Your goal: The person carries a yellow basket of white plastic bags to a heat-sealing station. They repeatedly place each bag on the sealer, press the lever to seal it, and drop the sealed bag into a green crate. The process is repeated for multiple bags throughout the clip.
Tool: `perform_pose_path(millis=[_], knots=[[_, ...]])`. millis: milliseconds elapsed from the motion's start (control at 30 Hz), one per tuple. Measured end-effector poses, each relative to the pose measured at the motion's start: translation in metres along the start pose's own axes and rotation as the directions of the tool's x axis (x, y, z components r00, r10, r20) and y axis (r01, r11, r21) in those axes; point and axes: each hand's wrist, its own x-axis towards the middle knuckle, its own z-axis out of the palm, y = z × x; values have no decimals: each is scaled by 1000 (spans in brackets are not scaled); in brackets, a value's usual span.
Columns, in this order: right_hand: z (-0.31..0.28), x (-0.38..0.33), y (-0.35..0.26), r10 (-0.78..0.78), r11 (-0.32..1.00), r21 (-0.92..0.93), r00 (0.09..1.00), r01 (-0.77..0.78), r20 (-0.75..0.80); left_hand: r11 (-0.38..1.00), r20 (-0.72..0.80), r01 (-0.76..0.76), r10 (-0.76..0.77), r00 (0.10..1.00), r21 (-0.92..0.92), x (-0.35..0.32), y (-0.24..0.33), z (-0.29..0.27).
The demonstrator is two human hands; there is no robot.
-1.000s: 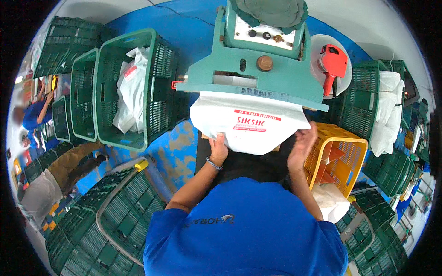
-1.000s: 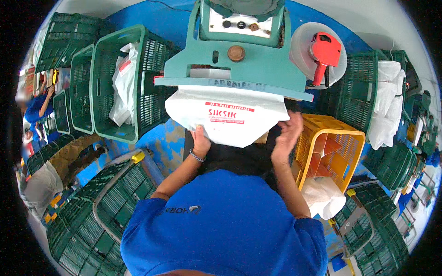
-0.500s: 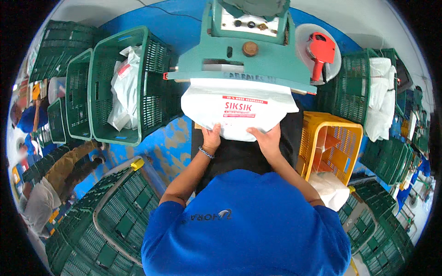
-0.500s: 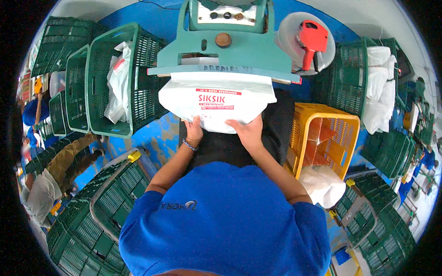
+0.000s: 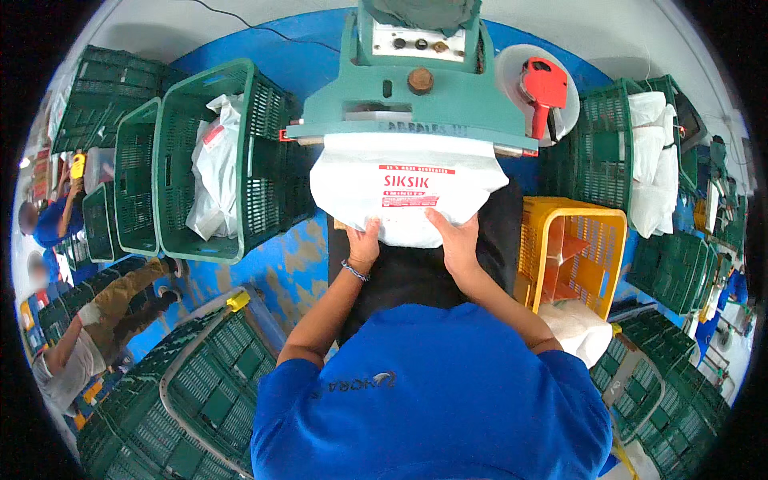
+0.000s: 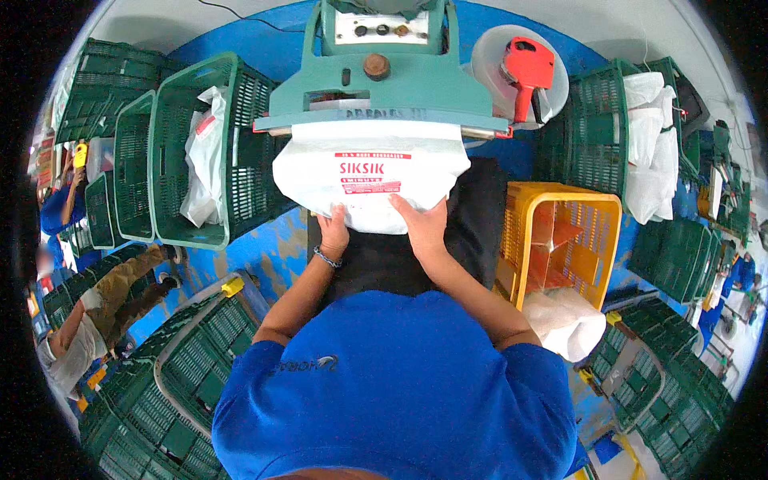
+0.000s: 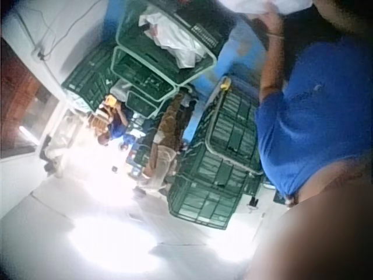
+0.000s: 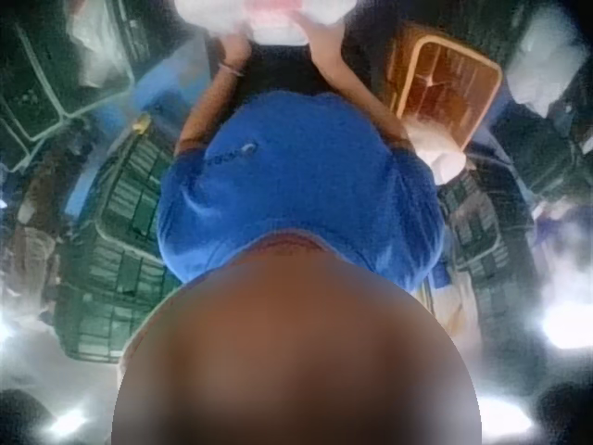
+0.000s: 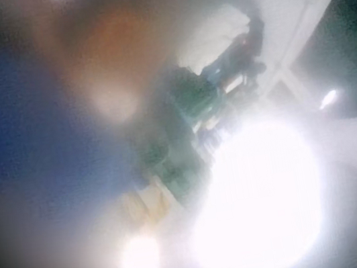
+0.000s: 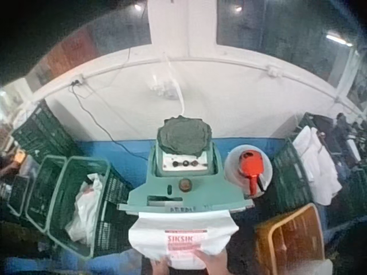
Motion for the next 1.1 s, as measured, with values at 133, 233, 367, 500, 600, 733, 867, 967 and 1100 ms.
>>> perform_pose_path(millis=[133,233,367,500,600,733,867,967,1100], knots=[[-2,-2,-4,107,993,42,994,-106,-23,999,19,-2,1,1000,40,1,4,1],[-6,-3,-5,122,992,8,992,-122,15,982,20,-47,44,999,184,0,6,0],[-9,-1,-3,107,994,-4,994,-107,17,995,72,-62,56,996,72,0,9,1],[-8,0,-3,108,994,-3,993,-108,50,992,106,-63,52,993,111,0,13,2],[-10,2,-2,100,995,18,992,-101,82,975,94,-125,109,990,186,2,13,0],[-15,4,5,62,998,-8,992,-62,109,968,105,-171,154,983,185,3,10,0],[-17,6,7,-4,1000,24,996,2,95,983,69,-85,75,995,161,6,10,2],[-15,4,2,-59,997,47,993,54,106,965,89,-145,129,988,217,8,13,4],[-14,2,-6,-93,994,71,987,85,131,958,128,-219,198,972,183,11,13,4]])
